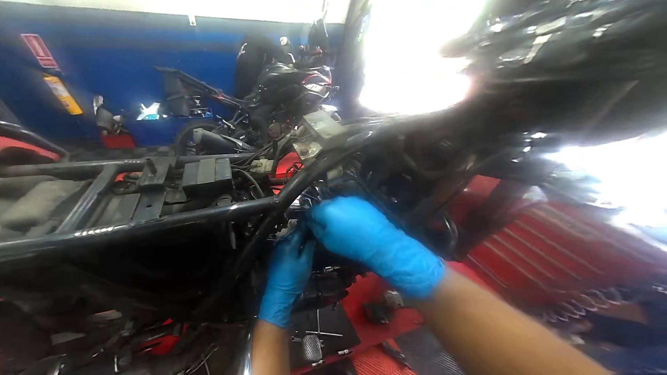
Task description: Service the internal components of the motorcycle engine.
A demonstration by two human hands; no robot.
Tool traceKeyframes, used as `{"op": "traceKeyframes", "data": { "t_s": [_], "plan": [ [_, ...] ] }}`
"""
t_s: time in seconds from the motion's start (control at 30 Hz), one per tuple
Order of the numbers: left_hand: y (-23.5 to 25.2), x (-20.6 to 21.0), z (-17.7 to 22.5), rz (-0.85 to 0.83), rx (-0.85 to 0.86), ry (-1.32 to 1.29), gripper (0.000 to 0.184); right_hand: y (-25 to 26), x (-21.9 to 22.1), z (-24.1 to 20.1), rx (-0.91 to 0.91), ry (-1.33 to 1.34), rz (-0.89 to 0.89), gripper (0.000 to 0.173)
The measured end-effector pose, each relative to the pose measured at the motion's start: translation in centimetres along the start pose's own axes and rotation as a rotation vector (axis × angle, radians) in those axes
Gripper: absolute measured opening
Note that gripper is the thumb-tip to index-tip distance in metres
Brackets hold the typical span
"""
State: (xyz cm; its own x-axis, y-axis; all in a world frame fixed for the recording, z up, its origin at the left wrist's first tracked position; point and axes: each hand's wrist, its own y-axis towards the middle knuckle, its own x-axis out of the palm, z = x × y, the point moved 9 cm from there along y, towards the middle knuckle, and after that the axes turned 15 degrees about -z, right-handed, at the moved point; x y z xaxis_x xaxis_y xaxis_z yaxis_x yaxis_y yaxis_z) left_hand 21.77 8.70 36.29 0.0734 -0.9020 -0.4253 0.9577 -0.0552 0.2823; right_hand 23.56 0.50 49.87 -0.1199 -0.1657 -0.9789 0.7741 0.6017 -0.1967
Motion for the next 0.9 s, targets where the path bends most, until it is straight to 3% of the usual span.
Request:
{"op": "traceKeyframes", "data": {
  "t_s": [0.13, 0.27, 0.43, 0.53, 0.63, 0.77, 0.9],
  "plan": [
    [0.2, 0.0, -0.5, -0.012, 0.033, -0.096, 0.044, -2.6, 7.1, 0.4, 0.311, 0.384, -0.047, 0.025],
    [-0.2, 0.0, -0.9, 0.001, 0.013, -0.207, 0.041, -2.0, 11.3, 0.9, 0.356, 0.734, 0.011, 0.027],
    [-0.6, -0.8, -0.8, 0.119, 0.036, -0.293, 0.033, -1.4, 9.5, 0.1, 0.27, 0.49, -0.188, 0.028],
    [-1.0, -1.3, -1.1, 0.197, 0.039, -0.437, 0.03, -1.2, 7.9, -0.5, 0.241, 0.473, -0.216, 0.027],
    [-0.6, -0.8, -1.2, 0.148, 0.022, -0.409, 0.033, -1.5, 6.2, 0.2, 0.275, 0.456, -0.167, 0.026],
    [-0.1, -0.7, -0.3, 0.097, 0.039, -0.296, 0.031, -0.9, 2.6, 2.0, 0.301, 0.36, 0.024, 0.02],
    [-0.2, -0.7, -0.3, 0.09, 0.003, -0.285, 0.029, 1.1, -0.5, 2.2, 0.314, 0.276, 0.034, 0.023]
  ]
}}
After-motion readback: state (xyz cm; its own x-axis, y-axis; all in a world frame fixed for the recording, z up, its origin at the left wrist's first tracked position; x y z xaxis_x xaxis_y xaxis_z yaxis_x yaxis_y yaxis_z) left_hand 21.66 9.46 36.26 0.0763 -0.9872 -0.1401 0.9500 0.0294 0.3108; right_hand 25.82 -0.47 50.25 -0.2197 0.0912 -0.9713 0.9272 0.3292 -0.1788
